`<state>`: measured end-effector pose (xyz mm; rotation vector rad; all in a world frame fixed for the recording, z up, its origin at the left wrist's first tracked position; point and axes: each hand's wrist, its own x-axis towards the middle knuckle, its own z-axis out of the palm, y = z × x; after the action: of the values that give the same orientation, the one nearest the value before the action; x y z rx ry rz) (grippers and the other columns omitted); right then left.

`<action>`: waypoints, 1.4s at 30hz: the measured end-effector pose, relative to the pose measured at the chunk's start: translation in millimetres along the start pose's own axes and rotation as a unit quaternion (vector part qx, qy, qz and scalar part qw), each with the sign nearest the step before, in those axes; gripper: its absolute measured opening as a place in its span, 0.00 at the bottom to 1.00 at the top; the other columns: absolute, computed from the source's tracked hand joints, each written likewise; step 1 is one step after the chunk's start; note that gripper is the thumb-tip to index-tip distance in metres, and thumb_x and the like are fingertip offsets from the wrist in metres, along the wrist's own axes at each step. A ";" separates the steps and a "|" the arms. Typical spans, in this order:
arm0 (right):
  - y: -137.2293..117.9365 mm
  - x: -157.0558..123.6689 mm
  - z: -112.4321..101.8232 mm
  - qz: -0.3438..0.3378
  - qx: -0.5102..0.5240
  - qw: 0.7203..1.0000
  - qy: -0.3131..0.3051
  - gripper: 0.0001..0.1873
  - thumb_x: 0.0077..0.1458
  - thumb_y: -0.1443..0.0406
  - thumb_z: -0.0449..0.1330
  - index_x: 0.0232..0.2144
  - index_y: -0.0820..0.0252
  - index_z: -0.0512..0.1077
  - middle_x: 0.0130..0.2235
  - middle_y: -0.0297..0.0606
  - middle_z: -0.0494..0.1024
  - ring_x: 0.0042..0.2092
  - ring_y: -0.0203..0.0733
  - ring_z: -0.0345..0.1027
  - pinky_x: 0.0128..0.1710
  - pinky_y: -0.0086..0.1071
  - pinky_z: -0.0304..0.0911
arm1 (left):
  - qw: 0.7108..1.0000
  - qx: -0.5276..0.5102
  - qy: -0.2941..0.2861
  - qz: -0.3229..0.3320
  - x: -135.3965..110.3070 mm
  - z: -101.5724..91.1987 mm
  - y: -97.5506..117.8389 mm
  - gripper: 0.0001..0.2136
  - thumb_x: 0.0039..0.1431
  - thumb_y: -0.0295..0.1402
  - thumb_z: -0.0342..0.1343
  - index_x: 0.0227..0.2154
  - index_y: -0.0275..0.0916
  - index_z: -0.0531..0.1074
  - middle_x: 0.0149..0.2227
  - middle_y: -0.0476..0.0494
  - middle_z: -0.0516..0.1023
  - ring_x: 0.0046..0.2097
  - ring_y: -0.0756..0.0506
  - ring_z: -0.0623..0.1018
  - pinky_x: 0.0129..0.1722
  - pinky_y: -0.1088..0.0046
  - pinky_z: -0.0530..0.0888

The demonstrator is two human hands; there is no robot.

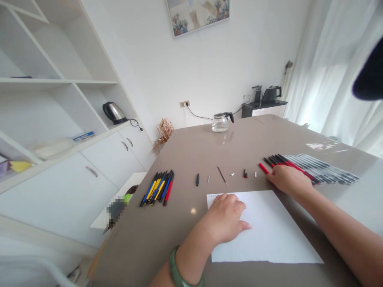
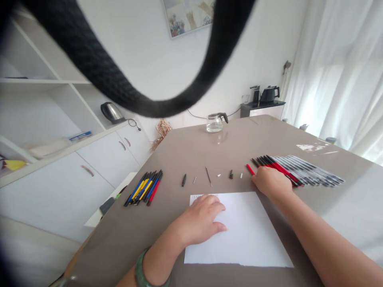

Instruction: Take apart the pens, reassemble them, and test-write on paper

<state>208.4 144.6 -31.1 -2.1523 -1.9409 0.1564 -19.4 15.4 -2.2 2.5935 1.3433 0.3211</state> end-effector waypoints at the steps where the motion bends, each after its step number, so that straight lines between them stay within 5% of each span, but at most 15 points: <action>1: 1.0 0.6 -1.5 0.006 0.001 1.000 -0.003 0.14 0.43 0.58 0.50 0.19 0.61 0.69 0.27 0.49 0.72 0.27 0.50 0.65 0.22 0.36 0.54 | 1.000 -0.005 0.001 -0.001 -0.2 0.2 -0.1 0.16 0.49 0.42 0.52 0.39 0.38 0.66 0.40 0.43 0.67 0.45 0.44 0.65 0.45 0.66 0.62; 4: -0.6 -1.3 -12.6 0.000 0.037 0.999 0.010 0.15 0.45 0.55 0.50 0.21 0.59 0.69 0.25 0.45 0.72 0.25 0.46 0.64 0.22 0.35 0.53 | 1.000 -0.028 0.007 -0.007 0.3 -0.4 1.0 0.17 0.49 0.41 0.52 0.40 0.38 0.65 0.40 0.42 0.67 0.45 0.44 0.66 0.46 0.66 0.62; 7: -12.9 -14.2 -25.2 -0.044 0.178 0.982 0.034 0.17 0.48 0.53 0.48 0.25 0.59 0.68 0.22 0.40 0.70 0.23 0.40 0.62 0.22 0.31 0.54 | 0.996 -0.068 0.045 -0.043 1.3 -2.7 3.0 0.16 0.52 0.40 0.49 0.41 0.37 0.65 0.40 0.41 0.68 0.45 0.43 0.66 0.45 0.66 0.63; 11: -42.3 -47.0 -29.6 -0.171 0.360 0.914 -0.079 0.20 0.50 0.52 0.46 0.25 0.62 0.67 0.18 0.35 0.67 0.21 0.34 0.60 0.21 0.26 0.55 | 0.973 -0.169 0.113 -0.108 2.4 -6.6 3.8 0.19 0.55 0.41 0.43 0.47 0.37 0.61 0.41 0.39 0.69 0.43 0.44 0.68 0.41 0.67 0.65; 16: -70.5 -80.3 -22.7 -0.264 0.368 0.860 -0.236 0.17 0.51 0.54 0.47 0.27 0.61 0.67 0.23 0.36 0.70 0.25 0.34 0.64 0.25 0.26 0.59 | 0.920 -0.311 0.190 -0.145 4.2 -6.6 -1.2 0.18 0.57 0.43 0.38 0.38 0.37 0.67 0.33 0.42 0.73 0.34 0.47 0.71 0.34 0.71 0.67; 25: -71.1 -79.3 -20.2 -0.260 0.356 0.856 -0.271 0.14 0.49 0.56 0.51 0.28 0.60 0.69 0.24 0.36 0.71 0.26 0.35 0.64 0.26 0.28 0.59 | 0.836 -0.469 0.223 -0.177 9.7 -4.7 -10.1 0.13 0.53 0.40 0.46 0.28 0.35 0.69 0.28 0.43 0.74 0.32 0.48 0.73 0.33 0.72 0.69; 28: -61.4 -67.1 -17.3 -0.265 0.325 0.875 -0.242 0.13 0.48 0.57 0.52 0.27 0.59 0.70 0.23 0.35 0.70 0.25 0.35 0.64 0.24 0.27 0.59 | 0.789 -0.533 0.234 -0.195 11.8 -5.1 -9.3 0.12 0.53 0.39 0.46 0.31 0.34 0.66 0.29 0.42 0.74 0.30 0.49 0.73 0.31 0.72 0.70; 32: -46.2 -46.0 -12.4 -0.198 0.316 0.920 -0.120 0.14 0.46 0.55 0.52 0.28 0.58 0.70 0.20 0.34 0.68 0.23 0.36 0.63 0.20 0.27 0.58 | 0.759 -0.567 0.243 -0.210 13.4 -4.9 -9.7 0.11 0.52 0.38 0.48 0.31 0.34 0.64 0.25 0.44 0.73 0.26 0.50 0.73 0.29 0.72 0.70; 37: -35.6 -31.5 -15.7 -0.096 0.304 0.948 0.017 0.12 0.44 0.55 0.54 0.28 0.55 0.69 0.23 0.37 0.72 0.23 0.40 0.65 0.21 0.31 0.59 | 0.766 -0.566 0.248 -0.179 14.3 -1.3 -11.3 0.09 0.51 0.35 0.50 0.33 0.35 0.64 0.24 0.46 0.71 0.28 0.51 0.73 0.32 0.71 0.70; 42: -30.9 -27.6 -20.5 -0.063 0.314 0.946 0.050 0.14 0.44 0.55 0.53 0.26 0.59 0.69 0.18 0.34 0.70 0.20 0.36 0.62 0.20 0.28 0.56 | 0.792 -0.535 0.268 -0.120 14.4 -1.9 -5.5 0.07 0.51 0.34 0.51 0.30 0.35 0.65 0.29 0.45 0.72 0.35 0.49 0.73 0.39 0.70 0.69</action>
<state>180.3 117.9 -5.9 -1.5824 -1.6637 0.5492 -16.1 30.5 -0.5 1.3836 1.0786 1.3716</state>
